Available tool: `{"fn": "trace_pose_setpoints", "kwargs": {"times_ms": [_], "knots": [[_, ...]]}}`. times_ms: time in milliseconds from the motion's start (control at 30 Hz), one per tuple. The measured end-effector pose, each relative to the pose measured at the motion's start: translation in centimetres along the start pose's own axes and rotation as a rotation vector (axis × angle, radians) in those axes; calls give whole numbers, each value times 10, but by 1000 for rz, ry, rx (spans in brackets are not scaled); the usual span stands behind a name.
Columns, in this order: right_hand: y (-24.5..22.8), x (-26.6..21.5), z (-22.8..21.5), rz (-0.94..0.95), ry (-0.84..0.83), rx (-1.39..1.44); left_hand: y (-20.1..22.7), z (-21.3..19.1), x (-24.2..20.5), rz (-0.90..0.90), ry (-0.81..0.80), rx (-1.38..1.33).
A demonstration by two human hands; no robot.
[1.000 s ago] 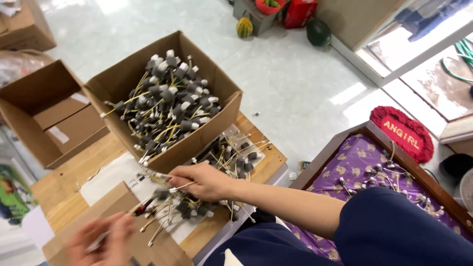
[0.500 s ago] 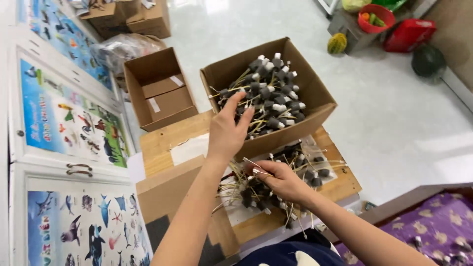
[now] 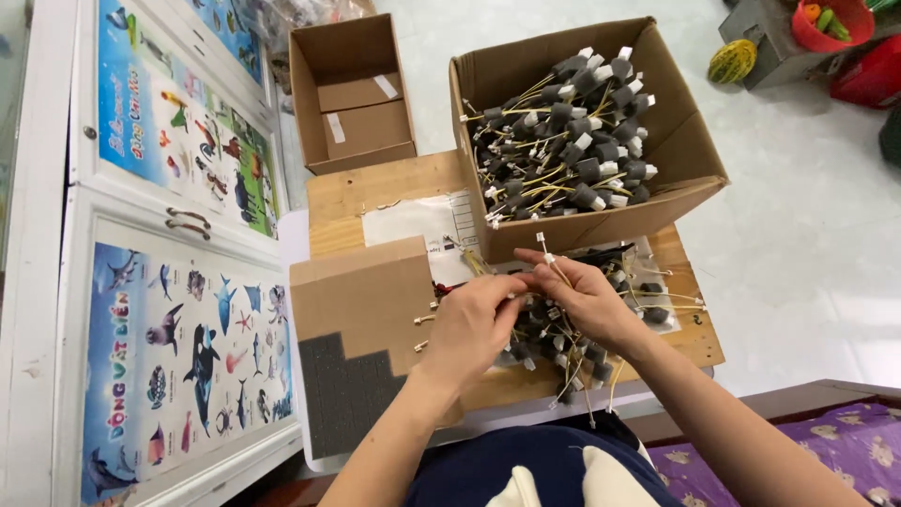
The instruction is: Inspecting and sorting small electronic cable assemblies with foam protectors.
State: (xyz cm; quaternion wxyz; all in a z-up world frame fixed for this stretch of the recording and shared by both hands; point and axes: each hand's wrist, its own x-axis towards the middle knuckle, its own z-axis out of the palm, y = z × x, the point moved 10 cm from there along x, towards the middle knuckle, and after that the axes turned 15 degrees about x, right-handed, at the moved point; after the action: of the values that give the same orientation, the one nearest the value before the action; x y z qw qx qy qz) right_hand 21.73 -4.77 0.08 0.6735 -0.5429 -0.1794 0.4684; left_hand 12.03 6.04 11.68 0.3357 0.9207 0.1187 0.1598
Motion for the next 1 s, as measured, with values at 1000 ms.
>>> {"fn": "trace_pose_setpoints", "kwargs": {"times_ms": [1000], "knots": [[-63, 27, 97, -277, 33, -657, -128, -12, -62, -618, 219, -471]]}}
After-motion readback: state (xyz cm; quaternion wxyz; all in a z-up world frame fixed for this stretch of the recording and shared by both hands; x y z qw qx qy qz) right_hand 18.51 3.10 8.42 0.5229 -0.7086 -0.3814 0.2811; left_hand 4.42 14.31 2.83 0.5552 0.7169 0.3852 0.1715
